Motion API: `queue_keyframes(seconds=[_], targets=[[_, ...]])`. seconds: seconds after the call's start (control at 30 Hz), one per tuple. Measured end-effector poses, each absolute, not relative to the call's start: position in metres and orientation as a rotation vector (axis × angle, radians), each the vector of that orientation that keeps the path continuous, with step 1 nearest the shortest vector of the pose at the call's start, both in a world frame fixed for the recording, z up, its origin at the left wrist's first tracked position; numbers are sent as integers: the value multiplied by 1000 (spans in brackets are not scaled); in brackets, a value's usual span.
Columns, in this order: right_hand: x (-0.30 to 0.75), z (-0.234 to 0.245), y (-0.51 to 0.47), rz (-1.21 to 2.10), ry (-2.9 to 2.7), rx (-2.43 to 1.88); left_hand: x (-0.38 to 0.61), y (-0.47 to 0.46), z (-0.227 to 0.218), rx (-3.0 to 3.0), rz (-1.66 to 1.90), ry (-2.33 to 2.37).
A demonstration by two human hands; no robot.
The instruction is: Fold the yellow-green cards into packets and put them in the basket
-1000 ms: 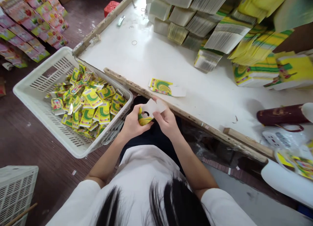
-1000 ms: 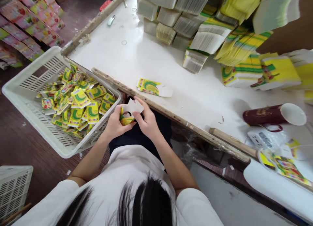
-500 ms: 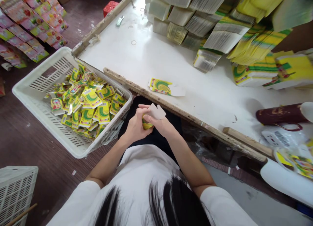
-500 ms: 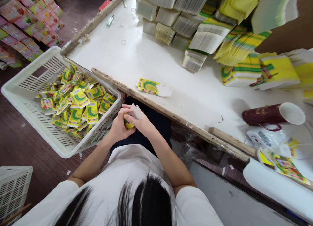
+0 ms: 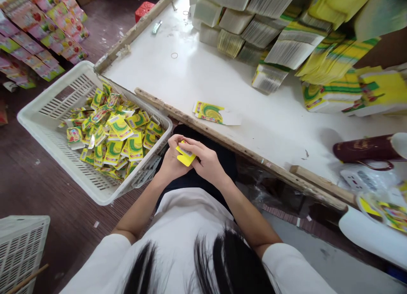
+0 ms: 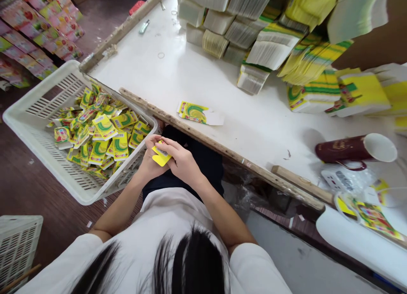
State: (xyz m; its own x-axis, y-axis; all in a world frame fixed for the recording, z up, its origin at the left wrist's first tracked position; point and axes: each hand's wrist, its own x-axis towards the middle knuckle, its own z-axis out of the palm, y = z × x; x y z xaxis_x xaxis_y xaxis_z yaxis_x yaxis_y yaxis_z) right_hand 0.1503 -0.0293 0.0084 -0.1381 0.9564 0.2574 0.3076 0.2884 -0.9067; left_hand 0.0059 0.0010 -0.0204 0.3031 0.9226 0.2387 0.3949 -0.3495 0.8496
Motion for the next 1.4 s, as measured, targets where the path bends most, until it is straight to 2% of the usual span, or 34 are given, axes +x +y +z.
queue_keyframes(seconds=[0.23, 0.43, 0.93, 1.1, 1.4], targets=[[157, 2, -29, 853, -1310, -1215, 3, -3, -12, 2135, 890, 1261], [160, 2, -28, 836, -1680, -1238, -5, 2, -8, 2072, 865, 1287], [168, 11, -29, 678, -1884, -1357, -1, 0, -6, 2097, 825, 1289], [170, 18, -29, 739, -2052, -1292, -6, 4, -6, 2125, 844, 1258], [182, 14, -30, 697, -1943, -1307, -5, 6, 1, 2139, 731, 1196]])
